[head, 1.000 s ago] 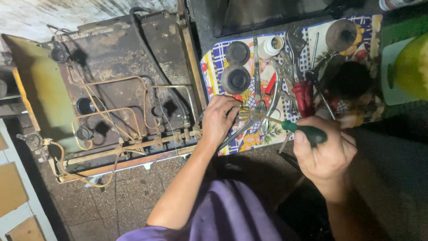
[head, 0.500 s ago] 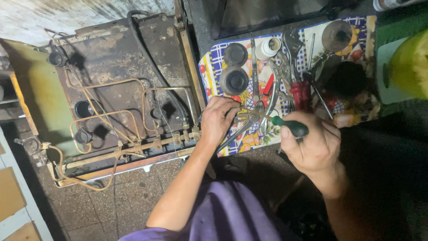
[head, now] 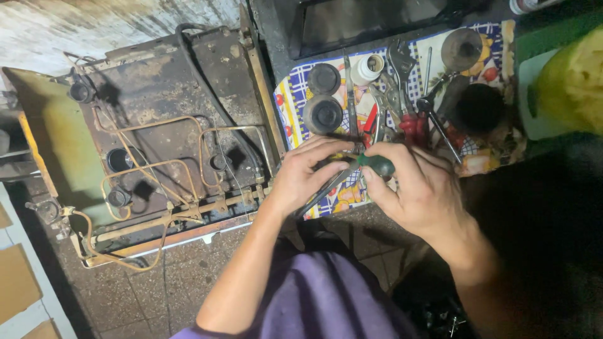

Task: The person is repairing a disassembled gas stove top. They use pliers to manipulate a small metal component and a screwdriver to adjust parts of the stove's internal mechanism. The person also uses a hammer to tap a component into place.

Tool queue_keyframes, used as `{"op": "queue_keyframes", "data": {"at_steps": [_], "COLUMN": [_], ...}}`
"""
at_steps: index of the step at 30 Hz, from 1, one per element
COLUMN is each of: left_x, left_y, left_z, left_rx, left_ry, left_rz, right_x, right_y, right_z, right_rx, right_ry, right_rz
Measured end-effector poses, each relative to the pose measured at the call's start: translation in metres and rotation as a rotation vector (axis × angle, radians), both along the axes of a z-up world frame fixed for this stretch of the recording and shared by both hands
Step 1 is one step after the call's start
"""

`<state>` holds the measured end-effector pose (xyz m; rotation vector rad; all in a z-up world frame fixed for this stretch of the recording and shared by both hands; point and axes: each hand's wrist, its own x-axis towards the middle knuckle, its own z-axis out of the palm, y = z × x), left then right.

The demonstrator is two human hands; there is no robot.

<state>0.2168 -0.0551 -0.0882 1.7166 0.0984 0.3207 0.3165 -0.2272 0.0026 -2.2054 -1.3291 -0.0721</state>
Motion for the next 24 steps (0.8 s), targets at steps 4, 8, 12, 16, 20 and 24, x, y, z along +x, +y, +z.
{"op": "queue_keyframes", "data": {"at_steps": [4, 8, 12, 16, 20, 24], "left_x": [0.007, 0.004, 0.002, 0.001, 0.005, 0.0], "left_y": [-0.003, -0.001, 0.002, -0.003, -0.006, -0.007], "left_z": [0.0, -0.019, -0.026, -0.031, -0.03, -0.04], "left_rx": [0.16, 0.219, 0.235, 0.282, 0.317, 0.368], "left_ry": [-0.022, -0.041, -0.063, -0.058, -0.072, -0.009], "left_rz": [-0.025, -0.043, -0.01, -0.013, -0.023, -0.012], "right_x": [0.002, 0.015, 0.031, 0.037, 0.062, 0.091], "right_y": [-0.003, -0.054, -0.118, -0.136, -0.13, -0.134], "right_z": [0.015, 0.007, -0.043, -0.084, -0.126, -0.175], "right_rx": [-0.006, -0.133, -0.18, -0.139, -0.128, -0.283], "right_ry": [0.056, 0.297, 0.395, 0.408, 0.211, 0.184], "right_rz": [0.018, -0.207, -0.656, -0.696, -0.62, -0.675]}}
